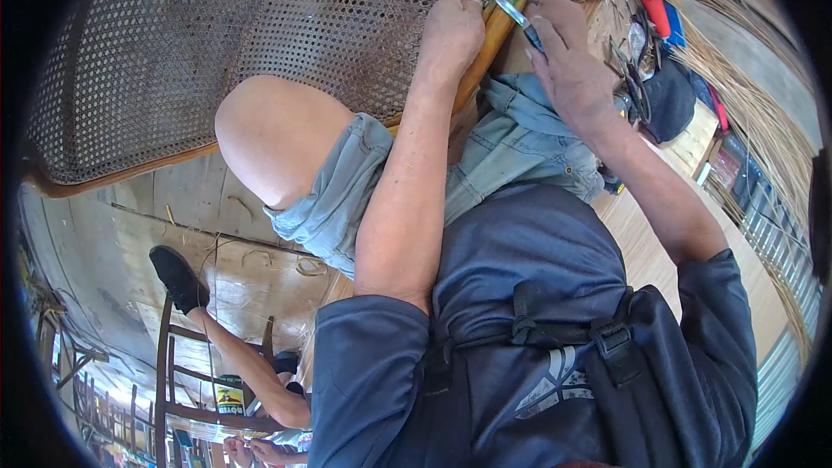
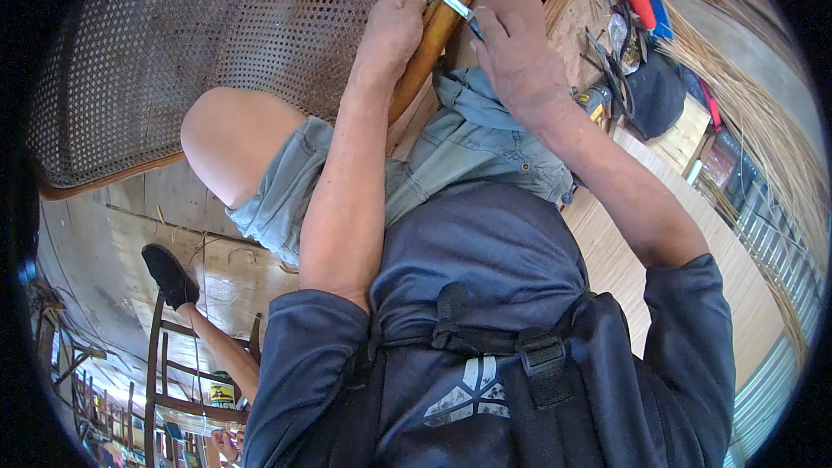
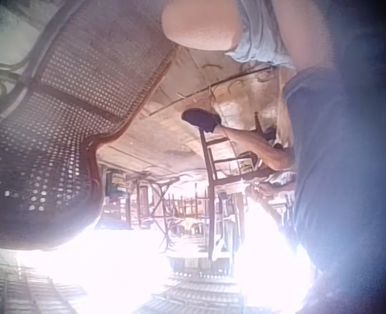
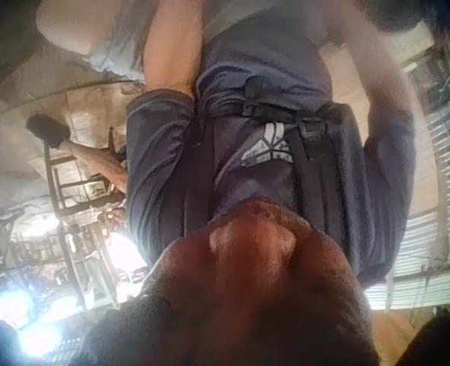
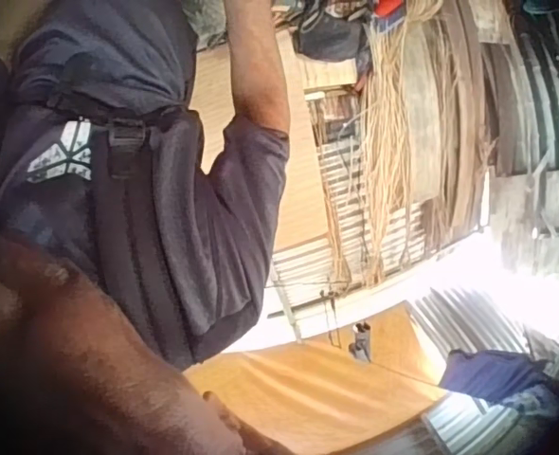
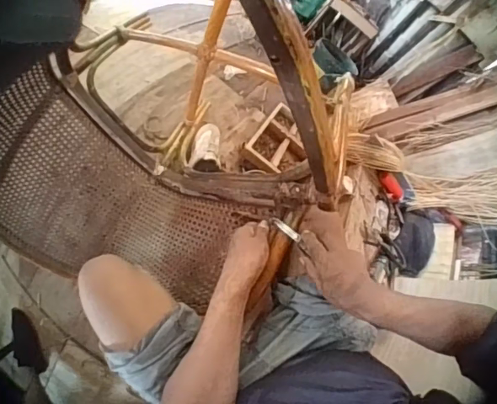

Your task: The person sits on the floor and repairs a rattan chair using a cordless drill and pliers. They drill into the chair's frame and use pliers to cut and adjust the woven material on the seat.

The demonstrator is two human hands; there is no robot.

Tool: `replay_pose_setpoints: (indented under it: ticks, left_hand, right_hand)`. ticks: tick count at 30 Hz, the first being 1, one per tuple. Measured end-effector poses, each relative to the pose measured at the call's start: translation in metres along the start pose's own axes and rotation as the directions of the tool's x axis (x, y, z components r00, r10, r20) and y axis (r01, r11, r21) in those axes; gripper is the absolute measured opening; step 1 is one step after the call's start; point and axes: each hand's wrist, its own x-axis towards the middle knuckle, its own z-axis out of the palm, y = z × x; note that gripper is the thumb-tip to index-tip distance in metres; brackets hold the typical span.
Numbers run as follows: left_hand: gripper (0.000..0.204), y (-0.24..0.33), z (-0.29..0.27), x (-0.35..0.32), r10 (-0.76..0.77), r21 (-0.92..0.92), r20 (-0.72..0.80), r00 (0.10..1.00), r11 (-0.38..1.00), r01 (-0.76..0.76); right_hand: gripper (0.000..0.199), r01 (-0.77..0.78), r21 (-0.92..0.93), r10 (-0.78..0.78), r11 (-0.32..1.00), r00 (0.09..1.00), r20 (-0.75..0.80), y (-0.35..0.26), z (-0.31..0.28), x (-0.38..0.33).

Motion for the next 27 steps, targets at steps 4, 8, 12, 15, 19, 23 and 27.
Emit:
replay_pose_setpoints:
  ticks: [4,8,12,15,19,23,27]
  left_hand:
    - [0.038,-0.001,-0.001,-0.001,-0.020,-0.051,-0.019,1.000,0.999,0.019]
    - [0.034,0.006,-0.007,-0.013,-0.064,-0.292,-0.087,0.994,0.956,0.036]
    - [0.036,0.000,-0.011,-0.013,0.120,-0.139,-0.129,0.984,0.981,-0.138]
    - [0.035,0.002,-0.011,-0.013,0.121,-0.204,-0.050,0.991,0.970,-0.129]
    - [0.031,0.018,-0.012,-0.022,0.117,-0.124,-0.146,0.982,0.983,-0.135]
    - [0.032,0.007,-0.014,-0.018,0.071,-0.001,-0.191,0.979,0.997,-0.072]
    - [0.034,0.008,-0.012,-0.017,0.016,-0.005,-0.155,0.988,1.000,-0.017]
  right_hand:
    - [0.039,0.232,0.161,-0.182,0.959,0.945,-0.273,0.001,0.007,-0.003]
    - [0.037,0.117,0.348,-0.104,0.930,0.993,-0.056,-0.020,-0.012,-0.015]
    - [0.036,-0.016,0.284,-0.003,0.959,0.998,0.066,-0.006,-0.019,-0.019]
    - [0.032,-0.039,0.168,0.018,0.985,0.992,0.122,0.010,-0.028,-0.010]
    - [0.029,-0.011,0.134,-0.019,0.991,0.977,0.213,0.009,-0.053,0.009]
    - [0.024,0.174,0.083,-0.187,0.981,0.962,0.197,0.009,-0.054,0.035]
    - [0.020,0.335,-0.159,-0.279,0.929,0.914,0.294,0.009,-0.054,0.054]
